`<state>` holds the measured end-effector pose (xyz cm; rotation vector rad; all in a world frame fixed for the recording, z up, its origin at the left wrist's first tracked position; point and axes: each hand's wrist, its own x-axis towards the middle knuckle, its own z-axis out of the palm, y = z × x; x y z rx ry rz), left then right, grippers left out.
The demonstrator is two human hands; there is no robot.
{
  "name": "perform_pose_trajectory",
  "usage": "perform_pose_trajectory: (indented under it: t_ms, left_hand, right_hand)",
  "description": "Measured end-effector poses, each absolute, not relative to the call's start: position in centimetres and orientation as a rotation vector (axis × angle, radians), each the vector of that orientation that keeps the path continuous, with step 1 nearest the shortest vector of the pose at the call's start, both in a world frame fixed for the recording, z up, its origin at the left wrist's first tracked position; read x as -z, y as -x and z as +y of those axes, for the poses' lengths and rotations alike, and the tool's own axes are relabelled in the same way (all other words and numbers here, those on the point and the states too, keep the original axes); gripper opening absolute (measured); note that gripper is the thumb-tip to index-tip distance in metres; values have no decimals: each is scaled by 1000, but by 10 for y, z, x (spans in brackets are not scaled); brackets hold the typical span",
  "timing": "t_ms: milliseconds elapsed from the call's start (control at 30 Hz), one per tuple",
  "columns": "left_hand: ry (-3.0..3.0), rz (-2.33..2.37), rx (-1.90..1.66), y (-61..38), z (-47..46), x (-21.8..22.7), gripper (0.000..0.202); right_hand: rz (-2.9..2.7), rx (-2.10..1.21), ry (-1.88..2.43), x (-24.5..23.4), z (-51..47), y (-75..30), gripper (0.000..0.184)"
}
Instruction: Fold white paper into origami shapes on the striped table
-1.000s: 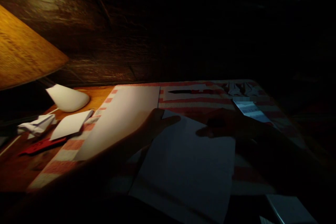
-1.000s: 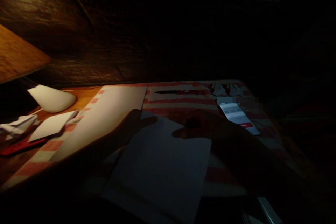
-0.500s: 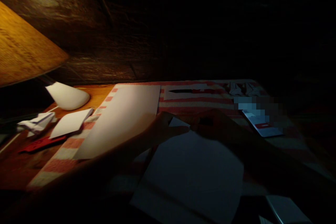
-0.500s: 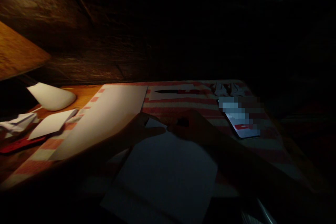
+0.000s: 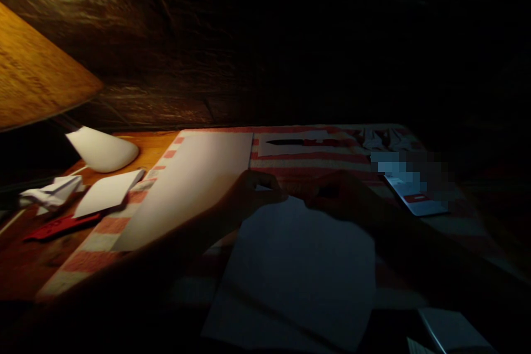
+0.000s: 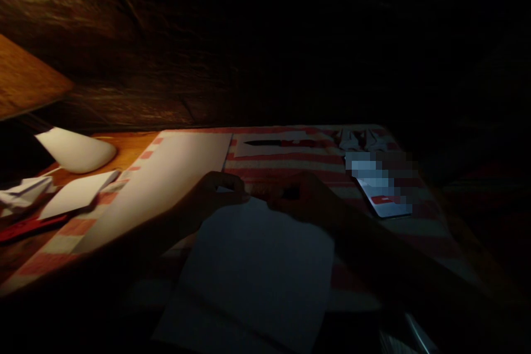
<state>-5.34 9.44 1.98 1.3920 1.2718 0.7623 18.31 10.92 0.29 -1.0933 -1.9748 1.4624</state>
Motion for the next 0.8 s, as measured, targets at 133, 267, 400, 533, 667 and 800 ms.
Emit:
perform_pose_trajectory:
  t_ms: [133, 267, 400, 533, 667, 800]
  left_hand:
    - [-1312, 1323, -803, 66, 95, -20, 21]
    - [-1297, 1321, -840, 70, 94, -16, 19]
    - [-1230, 1342, -827, 68, 93, -19, 21]
    - [-1197, 1341, -794, 66, 91, -27, 21]
    - [-1100, 1262, -744, 67, 90, -27, 29]
    - [-1007, 1223, -725, 73, 91, -24, 36]
  right_hand:
    - [-2069, -1501, 1095, -9, 112, -195, 23]
    - [-2016, -1565, 1064, -14, 108, -194, 23]
    - [-1942, -1672, 1025, -15, 105, -192, 29]
    - [-1936, -1627, 1097, -11, 107, -195, 32]
    - [-1871, -1614, 1179, -11, 109, -197, 28]
    - [-1837, -1568, 1269, -17, 109, -197, 28]
